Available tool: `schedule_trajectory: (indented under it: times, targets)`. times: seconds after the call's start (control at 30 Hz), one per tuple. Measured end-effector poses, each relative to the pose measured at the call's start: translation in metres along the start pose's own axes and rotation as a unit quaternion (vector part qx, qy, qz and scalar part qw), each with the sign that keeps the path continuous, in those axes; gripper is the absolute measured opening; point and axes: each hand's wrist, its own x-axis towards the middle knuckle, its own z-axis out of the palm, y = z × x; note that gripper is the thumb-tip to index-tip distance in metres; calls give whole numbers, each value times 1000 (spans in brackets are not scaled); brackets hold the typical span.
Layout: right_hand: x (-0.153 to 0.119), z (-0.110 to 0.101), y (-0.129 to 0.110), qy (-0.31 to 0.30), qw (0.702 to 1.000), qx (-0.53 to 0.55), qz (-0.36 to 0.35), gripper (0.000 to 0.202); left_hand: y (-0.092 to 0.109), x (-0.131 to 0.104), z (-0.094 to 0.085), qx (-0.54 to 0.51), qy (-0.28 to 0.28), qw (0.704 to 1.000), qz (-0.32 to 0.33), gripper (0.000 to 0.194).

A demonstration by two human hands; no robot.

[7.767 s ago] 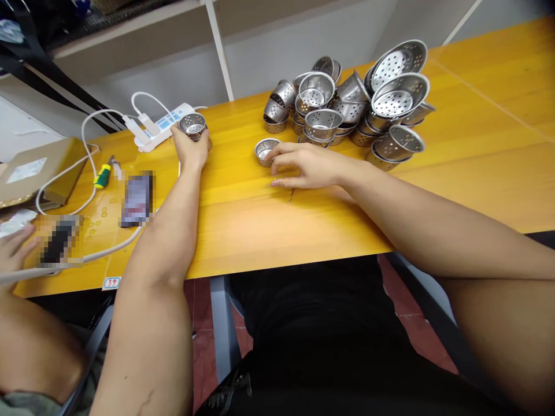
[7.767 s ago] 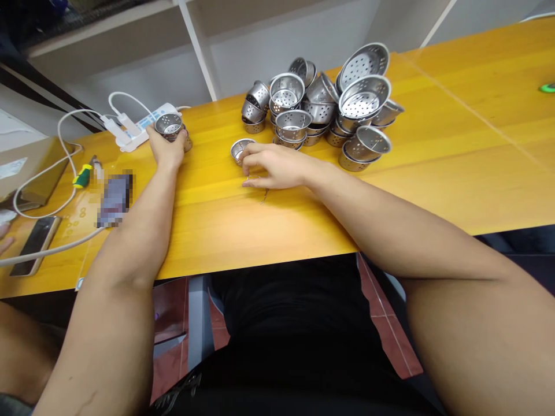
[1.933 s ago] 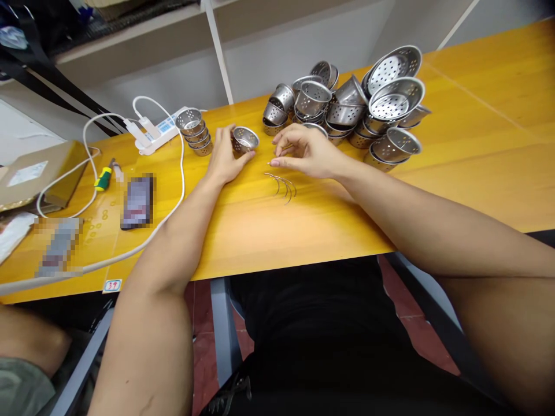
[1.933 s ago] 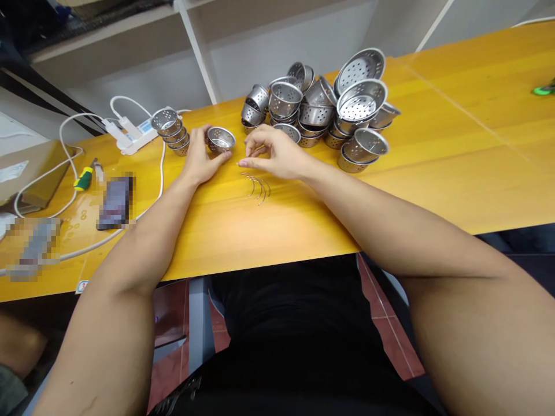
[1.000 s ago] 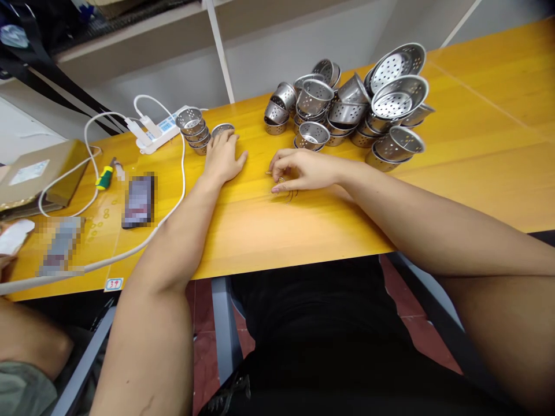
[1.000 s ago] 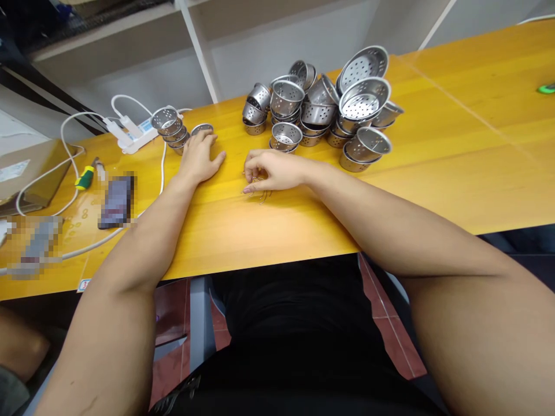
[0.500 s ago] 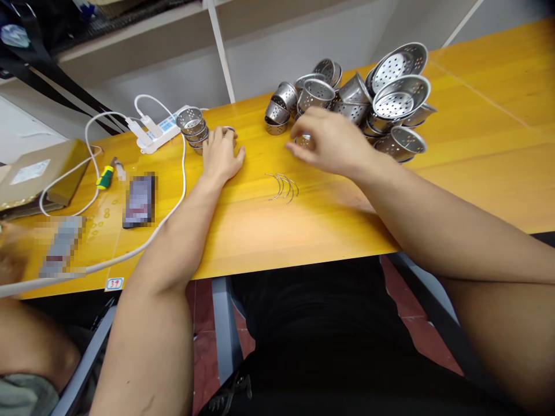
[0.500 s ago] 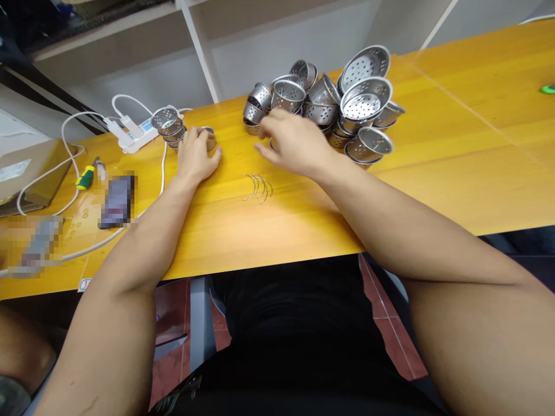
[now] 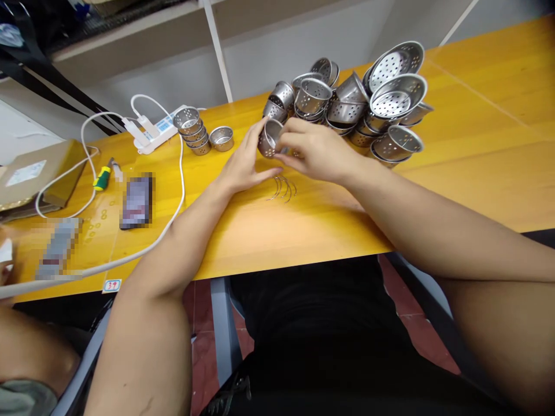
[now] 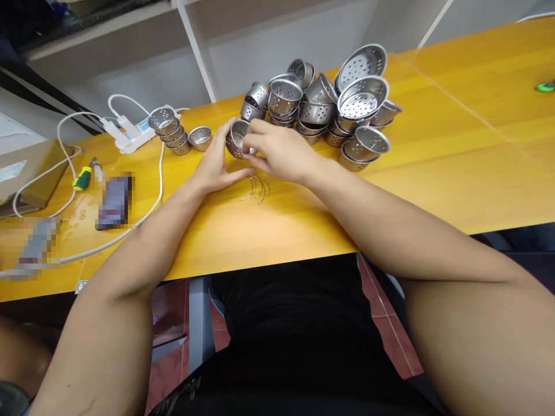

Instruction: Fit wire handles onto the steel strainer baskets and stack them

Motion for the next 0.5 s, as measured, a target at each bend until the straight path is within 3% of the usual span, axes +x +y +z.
schedule_trajectory:
  times: [0.17, 0.27, 0.33, 0.5]
  targets:
    - [1, 23, -14, -22, 1000, 7, -19, 53, -2, 3, 7, -9, 48, 996, 79, 91]
    - [1, 25, -7, -10, 1000, 2, 0, 63, -1, 2, 2, 1, 24, 999, 30, 95]
    - [1, 23, -5, -14, 1000, 3, 4, 57, 3, 2, 0, 1, 16, 1000, -4, 98]
    - [2, 20, -7, -12, 999, 39, 22, 57, 12, 0, -3, -4, 8, 1000, -7, 100]
